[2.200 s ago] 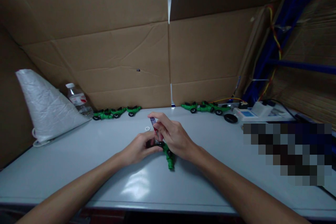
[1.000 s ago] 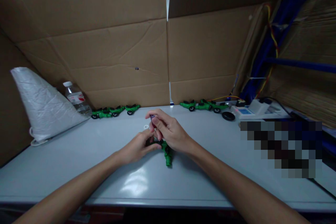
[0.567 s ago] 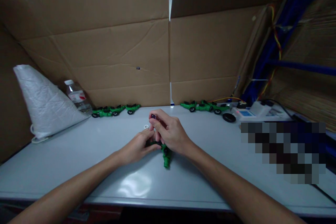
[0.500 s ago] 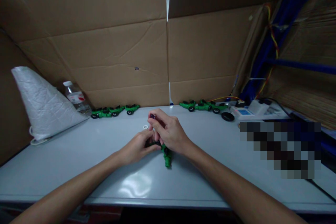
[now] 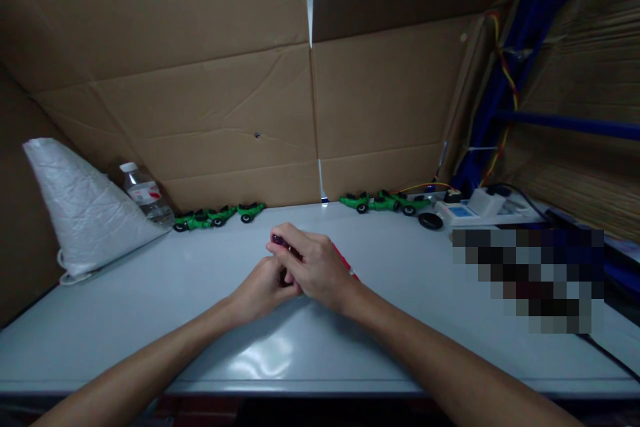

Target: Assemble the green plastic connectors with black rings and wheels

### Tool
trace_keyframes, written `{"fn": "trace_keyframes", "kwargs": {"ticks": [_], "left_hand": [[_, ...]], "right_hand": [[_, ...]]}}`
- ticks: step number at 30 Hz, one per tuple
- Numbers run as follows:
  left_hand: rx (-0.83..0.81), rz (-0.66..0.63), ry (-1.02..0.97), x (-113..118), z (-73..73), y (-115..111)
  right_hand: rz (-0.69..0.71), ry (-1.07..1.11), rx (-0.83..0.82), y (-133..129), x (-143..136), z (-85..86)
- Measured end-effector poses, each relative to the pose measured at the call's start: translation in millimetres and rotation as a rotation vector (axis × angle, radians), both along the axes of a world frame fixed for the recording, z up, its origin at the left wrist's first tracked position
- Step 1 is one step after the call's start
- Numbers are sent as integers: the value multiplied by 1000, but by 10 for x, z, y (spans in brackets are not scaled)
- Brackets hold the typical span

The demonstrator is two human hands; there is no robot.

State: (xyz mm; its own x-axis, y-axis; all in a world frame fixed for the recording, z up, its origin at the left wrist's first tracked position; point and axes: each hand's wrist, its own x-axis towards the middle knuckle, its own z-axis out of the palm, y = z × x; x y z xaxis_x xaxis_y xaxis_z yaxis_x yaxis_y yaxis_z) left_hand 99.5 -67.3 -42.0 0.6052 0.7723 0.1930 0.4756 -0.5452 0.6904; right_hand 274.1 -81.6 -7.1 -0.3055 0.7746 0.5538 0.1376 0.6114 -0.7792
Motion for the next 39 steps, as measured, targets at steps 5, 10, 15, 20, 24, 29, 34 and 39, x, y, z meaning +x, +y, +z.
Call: {"fn": "trace_keyframes", "kwargs": {"ticks": [5,10,15,20,24,29,34,39], "left_hand": [[-68,-85,-43,-68,44,67],[-83,-191,4,-143,84,163],[-47,-249,11,-154,89,178],[6,-229,2,-142,77,170],[-3,-157,-14,-135,21,150],[3,-162,-9,-113,-6,96],[35,-155,0,-72,44,49],[23,-102,-1,-27,51,27]], "right_hand": [[51,139,-128,81,48,-3],[248,151,-172,186,115,10],[333,157,-221,194,152,55],[341,141,-213,171,178,53],[300,100,-216,153,166,13],[247,121,-217,135,138,1],[191,115,-189,91,129,11],[155,116,-146,67,117,25]]}}
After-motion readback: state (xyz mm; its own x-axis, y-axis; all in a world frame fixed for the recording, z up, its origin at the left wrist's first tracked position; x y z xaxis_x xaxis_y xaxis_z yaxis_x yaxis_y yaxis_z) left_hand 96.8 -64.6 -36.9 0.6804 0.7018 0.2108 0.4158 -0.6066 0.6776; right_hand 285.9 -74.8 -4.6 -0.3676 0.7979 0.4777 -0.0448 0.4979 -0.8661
